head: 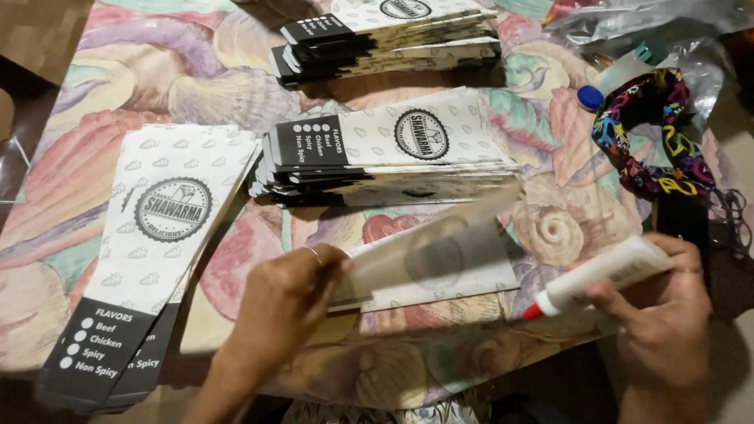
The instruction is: Applying glue to the flaps of paper bags and folding them to assemble the bags.
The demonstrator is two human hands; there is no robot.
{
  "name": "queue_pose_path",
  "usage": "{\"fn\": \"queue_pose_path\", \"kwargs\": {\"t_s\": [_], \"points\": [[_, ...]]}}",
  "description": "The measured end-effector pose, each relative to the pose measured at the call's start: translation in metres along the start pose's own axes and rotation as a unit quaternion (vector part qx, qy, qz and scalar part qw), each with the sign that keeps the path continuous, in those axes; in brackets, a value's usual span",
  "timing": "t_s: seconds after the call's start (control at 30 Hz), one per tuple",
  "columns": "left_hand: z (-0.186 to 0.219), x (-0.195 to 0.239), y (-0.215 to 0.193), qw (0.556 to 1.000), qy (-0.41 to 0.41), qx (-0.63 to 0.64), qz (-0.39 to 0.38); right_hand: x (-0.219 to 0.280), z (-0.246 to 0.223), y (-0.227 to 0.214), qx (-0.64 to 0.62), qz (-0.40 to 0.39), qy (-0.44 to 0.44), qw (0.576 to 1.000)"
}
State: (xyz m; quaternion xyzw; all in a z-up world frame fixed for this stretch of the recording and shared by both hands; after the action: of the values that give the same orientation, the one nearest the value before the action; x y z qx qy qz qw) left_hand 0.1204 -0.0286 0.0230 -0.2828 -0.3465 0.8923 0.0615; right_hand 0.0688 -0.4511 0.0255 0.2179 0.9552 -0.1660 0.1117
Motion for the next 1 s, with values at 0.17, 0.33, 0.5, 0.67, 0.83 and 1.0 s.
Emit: {"fn": "queue_pose_path", "kwargs": {"t_s": [0.17, 0.33, 0.5, 0.67, 0.83, 1.0], "points": [[-0.016, -0.008, -0.003, 0.990, -0.128, 0.029, -0.051, 0.022, -0.030, 0.043, -0.098, -0.032, -0.028, 0.994], [-0.013, -0.008, -0.003, 0.991, -0.121, 0.021, -0.046, 0.036, -0.033, 0.067, -0.073, -0.026, -0.069, 0.995], [-0.012, -0.006, -0.003, 0.992, -0.119, 0.026, -0.043, 0.039, -0.022, 0.071, -0.068, -0.012, -0.047, 0.996], [-0.011, -0.006, -0.007, 0.995, -0.097, 0.027, -0.019, 0.026, 0.013, 0.013, 0.054, 0.082, -0.032, 0.995], [-0.011, -0.006, -0.007, 0.995, -0.096, 0.021, -0.015, 0.024, 0.014, -0.001, 0.060, 0.116, -0.058, 0.990], [-0.006, -0.005, -0.009, 0.996, -0.083, 0.013, -0.007, 0.026, 0.005, 0.010, 0.060, 0.086, -0.073, 0.992]]}}
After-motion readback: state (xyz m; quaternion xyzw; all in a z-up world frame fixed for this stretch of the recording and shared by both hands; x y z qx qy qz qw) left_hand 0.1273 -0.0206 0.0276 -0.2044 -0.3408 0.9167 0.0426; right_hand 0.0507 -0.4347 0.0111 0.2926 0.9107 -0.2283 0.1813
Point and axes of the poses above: each hand's wrist, its own x-axis away from the middle knuckle, its own y-axis out of the palm, z = x × y, the point moved 9 cm from there along -x, towards the middle knuckle
